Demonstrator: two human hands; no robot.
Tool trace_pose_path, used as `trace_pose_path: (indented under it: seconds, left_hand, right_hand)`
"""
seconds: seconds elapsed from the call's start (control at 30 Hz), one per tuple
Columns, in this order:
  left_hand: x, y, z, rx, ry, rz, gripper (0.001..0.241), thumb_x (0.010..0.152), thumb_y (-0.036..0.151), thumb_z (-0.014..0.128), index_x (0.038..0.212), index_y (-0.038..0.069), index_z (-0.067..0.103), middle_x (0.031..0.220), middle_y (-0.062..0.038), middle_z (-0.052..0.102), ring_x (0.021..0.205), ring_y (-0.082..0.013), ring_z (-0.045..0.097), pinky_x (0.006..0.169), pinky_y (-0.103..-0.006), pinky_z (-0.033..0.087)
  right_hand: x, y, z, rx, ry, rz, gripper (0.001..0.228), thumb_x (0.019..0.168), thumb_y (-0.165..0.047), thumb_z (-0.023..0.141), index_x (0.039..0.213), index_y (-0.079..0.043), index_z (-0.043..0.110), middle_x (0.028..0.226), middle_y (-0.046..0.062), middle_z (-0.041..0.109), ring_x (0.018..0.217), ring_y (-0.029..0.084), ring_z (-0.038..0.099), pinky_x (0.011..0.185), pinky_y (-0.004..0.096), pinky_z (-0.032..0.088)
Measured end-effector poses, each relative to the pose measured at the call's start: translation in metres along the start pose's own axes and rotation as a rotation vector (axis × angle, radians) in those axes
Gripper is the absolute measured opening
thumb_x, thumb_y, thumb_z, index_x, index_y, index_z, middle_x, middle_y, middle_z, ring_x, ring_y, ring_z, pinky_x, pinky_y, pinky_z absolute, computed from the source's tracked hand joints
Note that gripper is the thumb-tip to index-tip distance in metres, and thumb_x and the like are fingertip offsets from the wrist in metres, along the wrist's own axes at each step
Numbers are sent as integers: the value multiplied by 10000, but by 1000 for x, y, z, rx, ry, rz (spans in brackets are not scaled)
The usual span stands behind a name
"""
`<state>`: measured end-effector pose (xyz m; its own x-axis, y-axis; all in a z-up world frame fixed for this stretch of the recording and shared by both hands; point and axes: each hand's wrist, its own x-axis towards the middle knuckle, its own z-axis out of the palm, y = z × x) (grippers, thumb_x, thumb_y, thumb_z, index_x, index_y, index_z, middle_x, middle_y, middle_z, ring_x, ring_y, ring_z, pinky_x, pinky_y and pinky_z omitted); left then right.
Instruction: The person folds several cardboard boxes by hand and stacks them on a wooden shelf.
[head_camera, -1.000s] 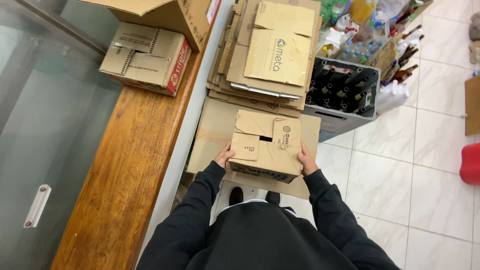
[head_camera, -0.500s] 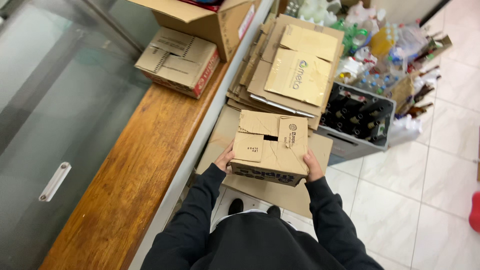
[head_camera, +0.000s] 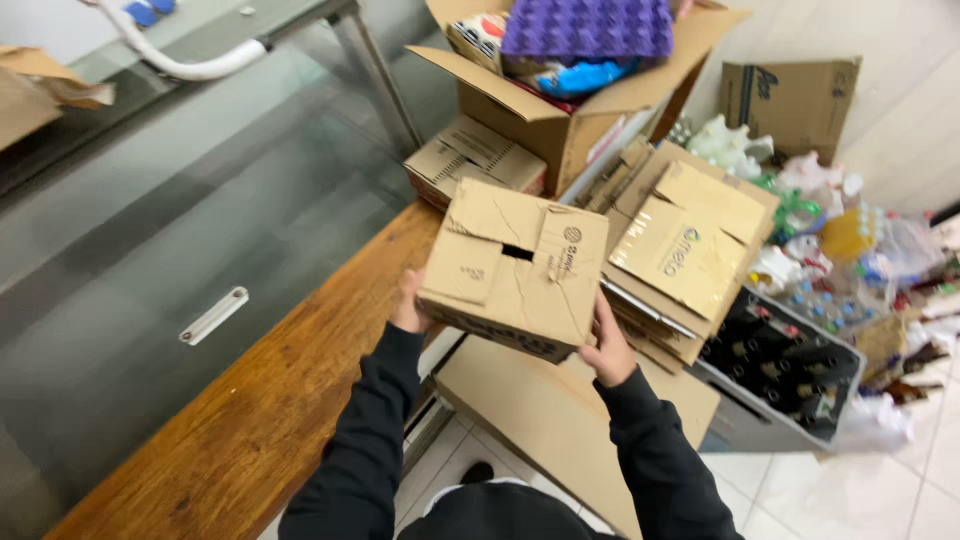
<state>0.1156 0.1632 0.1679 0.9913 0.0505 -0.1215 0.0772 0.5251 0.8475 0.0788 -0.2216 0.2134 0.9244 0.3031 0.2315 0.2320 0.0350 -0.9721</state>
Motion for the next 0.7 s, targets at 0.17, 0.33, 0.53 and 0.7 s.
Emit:
trace_pose_path:
  seconds: [0.17,0.33,0.53,0.7]
  left_hand:
    - [24,100,27,257,-334,685,301,1174,439,774,986,212,714,1591,-40,652,1449,-155,600,1280,-347,424]
    - [149,110,-44,770,-37,371,1227,847,700,1072,1782,150,499,1732,-160,600,1600,-377,567,1393,-573,433]
    - [221,124,-21,717,40,395,1008,906,352,995,1766,203,492,1699,-138,623,1594,-397,574,1388,-598,469]
    - [247,127,-6,733,108,275,944,962,96,813,1808,227,417,1750,-144,561,1635,-410,526,1402,-593,473]
  right_hand:
    - [79,-109,66,-498,75,156,1606,723,-747,1014,1902,-113,127,1803,308,490,1557,540,593,1325,638,516]
    - [152,-84,67,-588,98,183,1505,793,-783,985,1900,-113,216,1733,259,600,1465,448,702,1224,570,616]
    - [187,-104,87,-580,112,177,1133,1111,-514,834,1883,-59,139,1800,306,460,1492,445,677,1268,647,595]
    - [207,-84,97,-635,105,226,1010,1178,-311,755,1895,-111,72,1858,274,369,1491,418,681,1315,637,573]
